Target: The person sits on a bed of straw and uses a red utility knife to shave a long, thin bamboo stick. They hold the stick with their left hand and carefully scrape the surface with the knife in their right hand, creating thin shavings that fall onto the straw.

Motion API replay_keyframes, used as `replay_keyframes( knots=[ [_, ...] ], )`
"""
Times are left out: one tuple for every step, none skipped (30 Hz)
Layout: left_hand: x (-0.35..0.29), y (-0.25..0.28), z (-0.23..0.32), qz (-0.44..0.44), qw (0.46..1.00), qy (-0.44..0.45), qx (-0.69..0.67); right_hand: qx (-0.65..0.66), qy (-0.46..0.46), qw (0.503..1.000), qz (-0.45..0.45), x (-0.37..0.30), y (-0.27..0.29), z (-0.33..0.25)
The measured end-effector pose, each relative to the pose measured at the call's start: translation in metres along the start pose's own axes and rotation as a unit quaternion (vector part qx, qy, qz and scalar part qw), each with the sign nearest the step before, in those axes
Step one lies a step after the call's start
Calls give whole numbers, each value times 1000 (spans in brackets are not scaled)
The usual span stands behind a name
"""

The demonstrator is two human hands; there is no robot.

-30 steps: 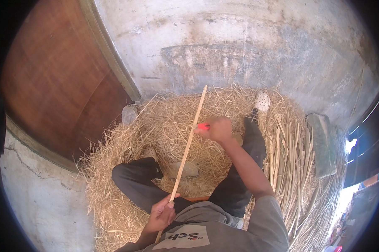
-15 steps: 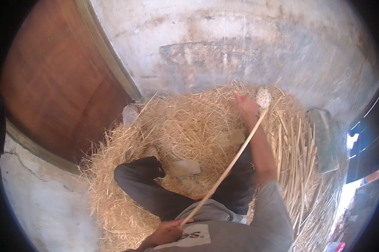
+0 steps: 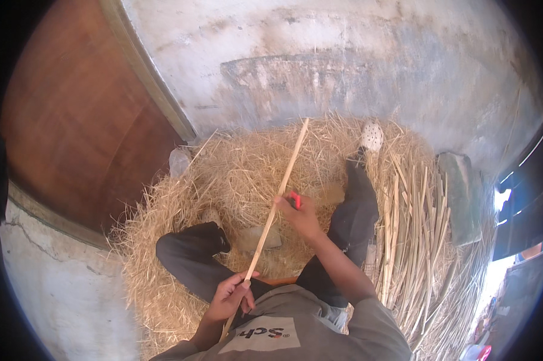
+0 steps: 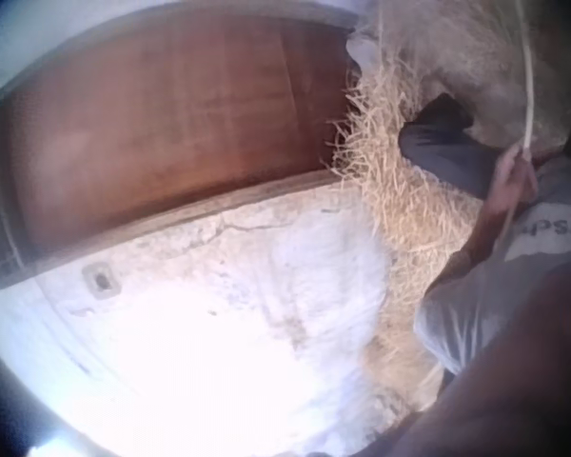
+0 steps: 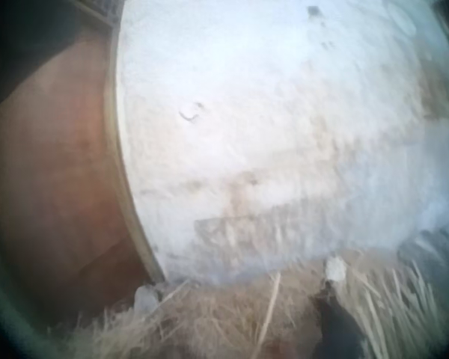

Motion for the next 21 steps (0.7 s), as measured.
replay_keyframes(
  knots=[
    [2, 1, -2, 1, 1000, -3, -2, 51, -35, 998, -13, -5, -7, -2],
    [3, 1, -3, 15, 1000, -8, -9, 101, -70, 992, -27, -7, -14, -4],
    [6, 1, -2, 13, 1000, -9, -15, 150, -103, 982, -42, -7, -19, -4],
    [10, 2, 3, 13, 1000, -10, -20, 162, -106, 980, -44, -7, -20, -3],
    [15, 2, 7, 9, 1000, -9, -27, 156, -104, 982, -34, -7, -20, -3],
    [18, -2, 13, 15, 999, -15, -37, 149, -103, 983, -25, -6, -21, -3],
    [21, -4, 14, 33, 999, -24, -29, 141, -98, 985, -18, -5, -22, -4],
    [22, -5, 16, 51, 998, -32, -20, 78, -37, 996, -17, -4, -20, -6],
    [24, -5, 18, 69, 997, -41, -12, 14, 25, 999, -16, -4, -19, -9],
    [25, -4, 23, 82, 996, -45, -12, -50, 88, 995, -14, -6, -17, -13],
    [25, -3, 29, 94, 994, -49, -12, -110, 130, 985, -38, -12, -16, -15],
    [26, -1, 32, 108, 993, -54, -12, -170, 172, 968, -64, -22, -17, -19],
    [27, 0, 34, 107, 992, -60, -19, -229, 212, 946, -89, -32, -19, -26],
    [29, 2, 35, 106, 992, -67, -26, -281, 252, 921, -95, -40, -22, -33],
    [30, 2, 37, 103, 992, -72, -31, -331, 290, 893, -97, -49, -28, -43],
    [30, 2, 38, 102, 992, -71, -29, -380, 327, 860, -99, -54, -32, -47],
    [30, 0, 34, 96, 992, -74, -36, -385, 336, 856, -83, -52, -30, -50],
    [29, 0, 31, 91, 992, -78, -41, -388, 347, 851, -65, -47, -28, -54],
    [28, -2, 29, 87, 992, -82, -46, -391, 359, 846, -48, -41, -27, -58],
    [24, -4, 28, 83, 992, -85, -39, -390, 330, 859, -34, -33, -22, -59],
    [19, -9, 33, 80, 992, -89, -33, -391, 300, 870, -22, -25, -16, -61]
  ],
)
Point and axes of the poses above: each hand's wrist, its own x-axis towards the middle knuckle, its own y-axis out of the back of the hand, z = x × y, the point moved 5 cm from there along x, towards the middle knuckle, and after that the axes turned 7 degrees about z, right-handed, at the moved point
